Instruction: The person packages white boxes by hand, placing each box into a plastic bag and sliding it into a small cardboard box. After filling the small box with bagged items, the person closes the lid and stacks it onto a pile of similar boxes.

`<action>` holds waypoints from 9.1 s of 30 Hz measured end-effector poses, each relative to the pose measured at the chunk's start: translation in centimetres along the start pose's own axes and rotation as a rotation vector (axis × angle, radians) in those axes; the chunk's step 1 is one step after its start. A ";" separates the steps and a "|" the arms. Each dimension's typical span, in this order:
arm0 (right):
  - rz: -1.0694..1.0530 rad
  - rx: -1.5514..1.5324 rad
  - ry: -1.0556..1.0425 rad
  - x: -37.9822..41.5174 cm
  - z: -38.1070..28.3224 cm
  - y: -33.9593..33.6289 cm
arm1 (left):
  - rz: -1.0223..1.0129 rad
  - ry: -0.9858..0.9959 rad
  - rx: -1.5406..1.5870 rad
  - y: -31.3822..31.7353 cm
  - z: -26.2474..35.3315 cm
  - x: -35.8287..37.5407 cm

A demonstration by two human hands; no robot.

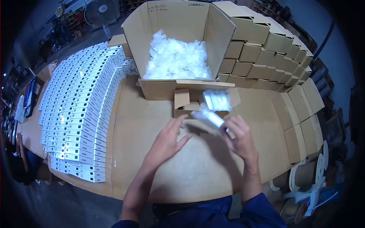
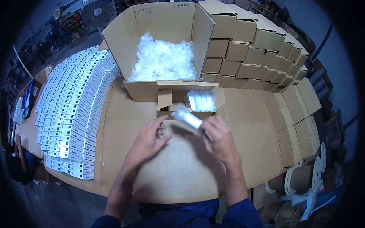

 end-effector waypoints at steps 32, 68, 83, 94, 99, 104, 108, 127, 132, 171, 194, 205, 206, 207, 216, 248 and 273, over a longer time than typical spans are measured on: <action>0.251 0.145 0.249 -5.5 3.1 8.2 | 0.070 0.193 -0.525 6.1 -2.3 -2.2; 0.036 0.297 0.377 -6.2 3.2 9.8 | -0.067 0.457 -0.511 2.7 -5.6 -2.7; 0.043 -0.066 -0.105 -12.5 -9.6 14.5 | 0.576 0.097 -0.377 -11.7 -18.9 -4.1; -0.147 0.190 0.006 -14.1 -10.6 21.9 | 0.445 0.188 -0.718 -12.7 -29.3 -12.1; -0.197 0.180 0.003 -14.2 -10.4 21.4 | 0.480 0.129 -0.738 -13.0 -29.8 -11.9; -0.230 0.089 0.033 -14.4 -10.5 20.2 | 0.597 0.140 -0.813 -13.3 -27.4 -10.3; -0.240 -0.138 0.067 -14.6 -10.3 18.3 | 0.736 0.105 -0.649 -14.6 -19.8 -6.5; 0.003 -0.575 0.337 -23.9 1.9 4.2 | 0.233 0.352 -0.292 -11.5 -9.0 -19.7; 0.123 -0.337 0.313 -25.8 5.1 4.6 | 0.007 0.277 -0.574 -7.9 -15.8 -27.3; 0.191 -0.891 0.583 1.8 -5.5 6.0 | 0.584 -0.140 1.001 1.6 2.9 4.0; -0.179 -1.818 1.024 6.0 -5.5 10.3 | 0.489 0.164 0.246 0.9 -0.1 2.7; -0.088 -0.782 0.606 5.5 -4.5 8.1 | 0.395 -0.289 0.452 1.0 1.0 3.6; -0.050 -0.808 0.637 5.6 -4.5 8.4 | 0.377 -0.308 0.540 1.2 0.6 3.8; -0.016 -0.834 0.667 5.8 -4.4 8.7 | 0.290 -0.428 0.639 0.4 -0.1 4.4; 0.166 -0.477 0.575 5.1 -6.9 7.6 | 0.484 0.135 -0.230 -3.0 4.7 3.5; 0.038 -0.829 0.546 6.7 -4.5 9.0 | 0.321 -0.326 0.694 2.6 0.2 5.8; 0.125 -0.807 -0.058 1.0 -3.4 0.9 | 0.392 -0.160 0.704 3.0 0.6 7.3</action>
Point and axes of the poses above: each hand's wrist, its own x-axis away from the middle knuckle, its own y-axis out of the palm, z = x × y, the point moved 1 cm from there along -x, towards the middle knuckle, and after that the axes turned 10 degrees about y, right-handed, at the moved point
